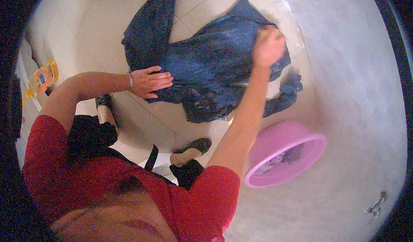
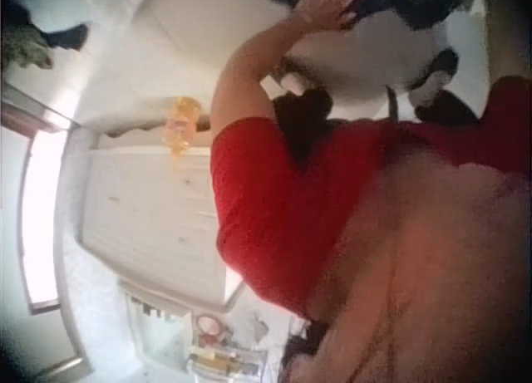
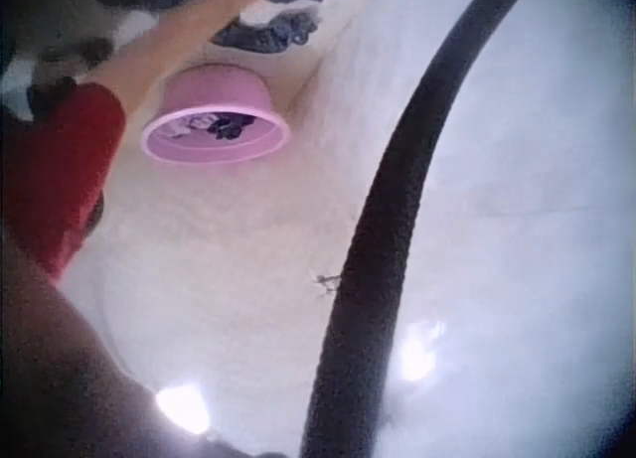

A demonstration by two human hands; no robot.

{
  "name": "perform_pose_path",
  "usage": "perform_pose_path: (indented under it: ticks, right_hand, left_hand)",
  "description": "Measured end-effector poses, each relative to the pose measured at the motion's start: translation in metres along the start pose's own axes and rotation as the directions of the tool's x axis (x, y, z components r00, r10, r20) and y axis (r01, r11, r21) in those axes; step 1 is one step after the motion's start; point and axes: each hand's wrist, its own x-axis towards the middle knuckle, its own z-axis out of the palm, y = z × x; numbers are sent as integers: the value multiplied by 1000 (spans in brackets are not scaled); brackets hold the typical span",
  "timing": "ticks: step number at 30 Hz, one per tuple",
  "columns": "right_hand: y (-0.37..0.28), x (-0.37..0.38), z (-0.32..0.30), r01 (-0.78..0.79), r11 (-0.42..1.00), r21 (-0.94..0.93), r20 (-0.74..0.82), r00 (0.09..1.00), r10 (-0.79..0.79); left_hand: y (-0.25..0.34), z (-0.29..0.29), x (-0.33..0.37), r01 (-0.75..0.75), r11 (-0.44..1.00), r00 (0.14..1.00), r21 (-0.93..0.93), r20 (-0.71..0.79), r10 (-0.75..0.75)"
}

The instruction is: The person scrubs a pair of denim jeans and a dark shirt on the floor using a bar of soap and a brush, and places items into a pink basin.

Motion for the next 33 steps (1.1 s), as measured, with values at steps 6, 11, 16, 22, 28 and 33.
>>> perform_pose_path:
  ticks: [6, 11, 16, 22, 28, 33]
  right_hand:
    - [-87, -6, -5, -134, 612, 779, -28, 968, 248]
    - [-224, 20, -26, -456, -236, 858, 442, 890, -115]
    - [-326, 92, -18, 406, 503, 763, -310, 913, -265]
    - [-320, 84, -58, 495, 648, 579, -385, 867, -317]
    - [-130, -67, -66, -52, 960, 275, -128, 988, 91]
    - [-12, -194, -61, -518, 853, -63, 19, 854, 520]
  left_hand:
    - [-2, 4, -12, -38, 999, 999, -28, -18, 37]
    - [-8, 20, -11, -147, 989, 962, 26, -227, 149]
    - [-5, 26, -15, -145, 989, 939, 2, -314, 138]
    - [-11, 38, -5, -123, 983, 960, -138, -268, 82]
    - [-2, 12, -14, -41, 994, 981, -105, -191, 20]
    - [-2, 18, -6, 3, 991, 996, -130, -93, -15]
